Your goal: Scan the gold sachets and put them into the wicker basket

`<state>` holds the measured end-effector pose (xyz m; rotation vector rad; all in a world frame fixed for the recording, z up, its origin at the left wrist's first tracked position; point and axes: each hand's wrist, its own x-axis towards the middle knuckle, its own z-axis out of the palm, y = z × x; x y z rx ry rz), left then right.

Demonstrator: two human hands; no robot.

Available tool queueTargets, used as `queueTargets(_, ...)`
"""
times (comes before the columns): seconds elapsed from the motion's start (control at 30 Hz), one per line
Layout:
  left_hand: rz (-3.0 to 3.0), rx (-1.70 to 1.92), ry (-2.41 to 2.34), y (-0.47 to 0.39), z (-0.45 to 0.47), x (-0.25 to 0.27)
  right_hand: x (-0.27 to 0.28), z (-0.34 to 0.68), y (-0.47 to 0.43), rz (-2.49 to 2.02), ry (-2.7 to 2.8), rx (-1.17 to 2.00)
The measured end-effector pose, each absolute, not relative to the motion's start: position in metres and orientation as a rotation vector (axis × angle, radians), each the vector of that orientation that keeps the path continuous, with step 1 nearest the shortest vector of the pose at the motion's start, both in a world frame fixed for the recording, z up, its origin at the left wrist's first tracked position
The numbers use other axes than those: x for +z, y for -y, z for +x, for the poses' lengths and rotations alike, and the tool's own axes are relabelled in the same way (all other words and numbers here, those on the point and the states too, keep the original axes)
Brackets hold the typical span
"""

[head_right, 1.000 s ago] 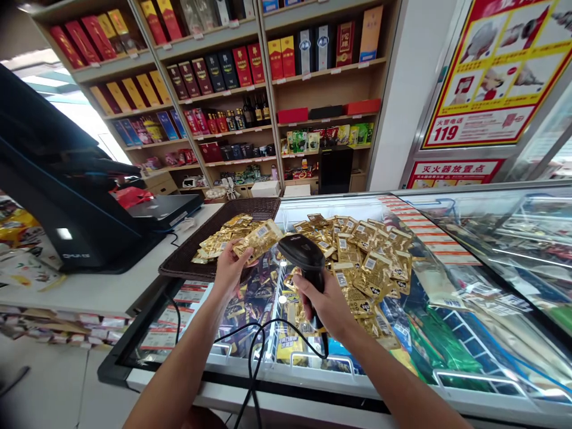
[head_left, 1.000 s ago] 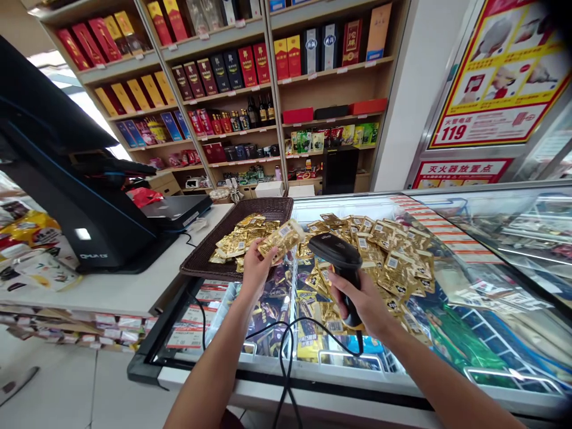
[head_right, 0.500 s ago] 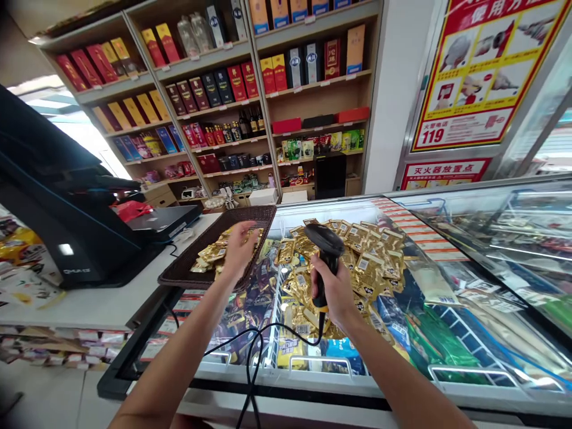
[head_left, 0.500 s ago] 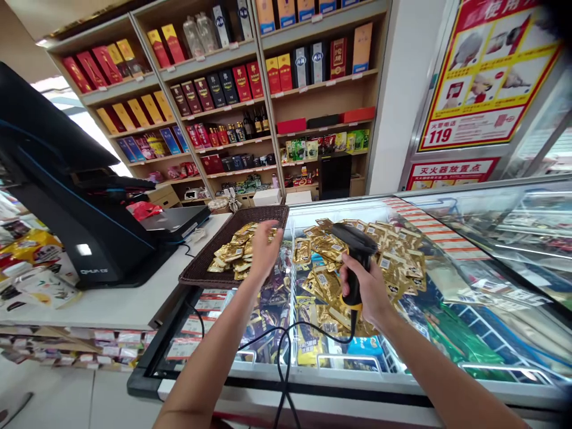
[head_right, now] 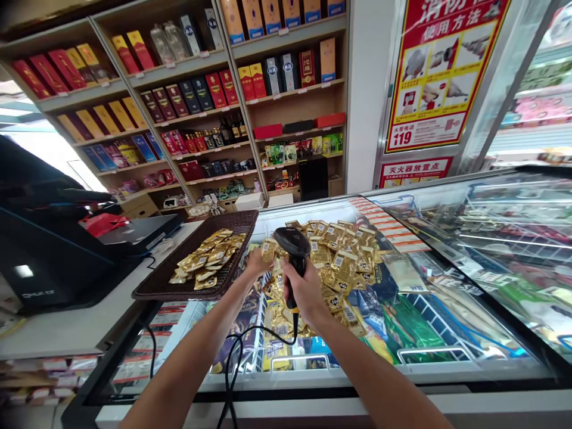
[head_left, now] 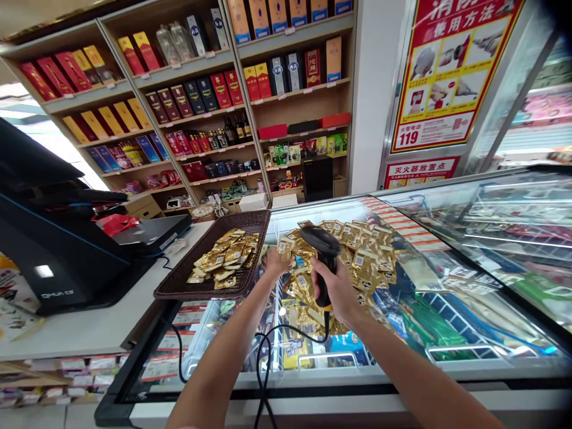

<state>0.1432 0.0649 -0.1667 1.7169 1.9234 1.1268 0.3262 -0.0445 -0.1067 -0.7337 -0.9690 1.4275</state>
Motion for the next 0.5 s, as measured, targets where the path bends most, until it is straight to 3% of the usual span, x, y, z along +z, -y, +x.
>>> queueTargets(0.23,1.939,1.113,-1.733,-0.008,0.132,-0.119,-0.103,0.325,0.049,-0.724,0.997,1.450)
queueTargets(0.5,1.701,1.517,-1.603,0.041,0.090,-0.111,-0.102,0.325,0.064,-0.758,1.162,1.510)
